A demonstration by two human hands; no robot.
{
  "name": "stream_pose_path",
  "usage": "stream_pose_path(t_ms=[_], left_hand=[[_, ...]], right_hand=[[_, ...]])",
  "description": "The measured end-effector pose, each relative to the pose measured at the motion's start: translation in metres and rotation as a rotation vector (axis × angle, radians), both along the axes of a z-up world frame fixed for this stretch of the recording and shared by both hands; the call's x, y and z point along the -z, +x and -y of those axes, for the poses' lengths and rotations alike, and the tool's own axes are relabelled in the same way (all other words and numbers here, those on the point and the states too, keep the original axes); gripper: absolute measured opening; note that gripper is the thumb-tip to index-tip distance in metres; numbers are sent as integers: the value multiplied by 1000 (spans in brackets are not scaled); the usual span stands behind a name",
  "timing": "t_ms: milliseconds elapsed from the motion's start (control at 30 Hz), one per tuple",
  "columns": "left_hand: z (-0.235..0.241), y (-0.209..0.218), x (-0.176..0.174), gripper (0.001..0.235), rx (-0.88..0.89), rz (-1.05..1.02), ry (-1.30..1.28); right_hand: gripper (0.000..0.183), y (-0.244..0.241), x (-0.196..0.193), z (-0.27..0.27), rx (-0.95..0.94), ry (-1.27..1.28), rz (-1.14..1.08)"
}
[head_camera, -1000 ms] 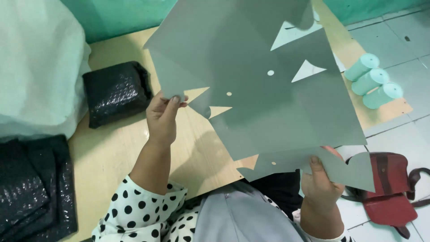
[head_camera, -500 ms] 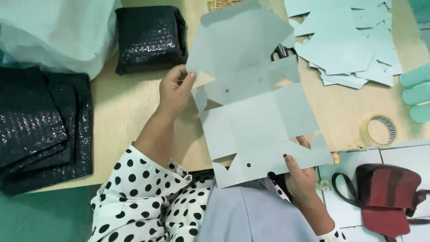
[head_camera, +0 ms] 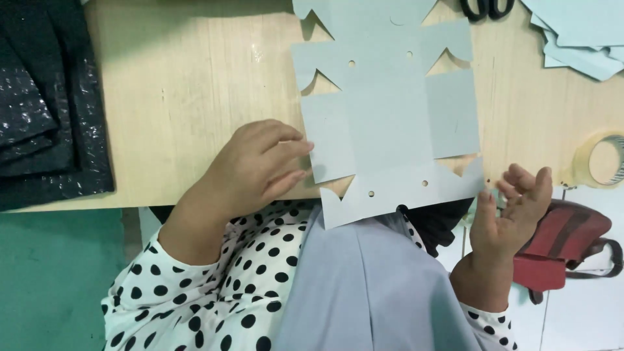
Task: The person seals a black bubble mailer with clear tape using scissors, then folds a gray paper box template into a small box. They place a light blue cylindrical container on the table and insert several wooden sticks into it.
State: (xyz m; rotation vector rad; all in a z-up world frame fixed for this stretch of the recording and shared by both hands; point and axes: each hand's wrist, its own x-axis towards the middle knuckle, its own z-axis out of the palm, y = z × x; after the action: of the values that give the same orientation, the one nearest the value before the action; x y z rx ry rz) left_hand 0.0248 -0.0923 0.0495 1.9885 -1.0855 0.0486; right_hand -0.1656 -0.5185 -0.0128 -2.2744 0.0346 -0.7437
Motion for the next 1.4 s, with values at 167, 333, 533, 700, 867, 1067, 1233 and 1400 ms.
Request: stream_pose_path(t_ms=[167, 333, 533, 700, 867, 1067, 1233, 1400], left_hand=[[-1, -26, 56, 24, -116, 204, 75], [0, -43, 73, 22, -271, 386, 188], [15, -47, 57, 50, -208, 263, 185], [38, -40, 43, 57, -56, 202, 14], [57, -38, 72, 60, -2, 235, 208], [54, -37, 68, 61, 37, 173, 299], [46, -35, 64, 59, -8, 96, 186], [42, -28, 66, 67, -28, -31, 24]], right_hand=[[58, 20, -25, -20, -110, -446, 82], [65, 40, -30, -79, -255, -515, -154], [63, 49, -34, -108, -281, -654, -364], [64, 46, -31, -118, -323, -684, -387], [59, 50, -32, -114, -350, -657, -389], [49, 56, -37, -91, -378, -481, -342], [36, 64, -40, -50, -175, -438, -180], [55, 75, -59, -56, -22, -419, -489]])
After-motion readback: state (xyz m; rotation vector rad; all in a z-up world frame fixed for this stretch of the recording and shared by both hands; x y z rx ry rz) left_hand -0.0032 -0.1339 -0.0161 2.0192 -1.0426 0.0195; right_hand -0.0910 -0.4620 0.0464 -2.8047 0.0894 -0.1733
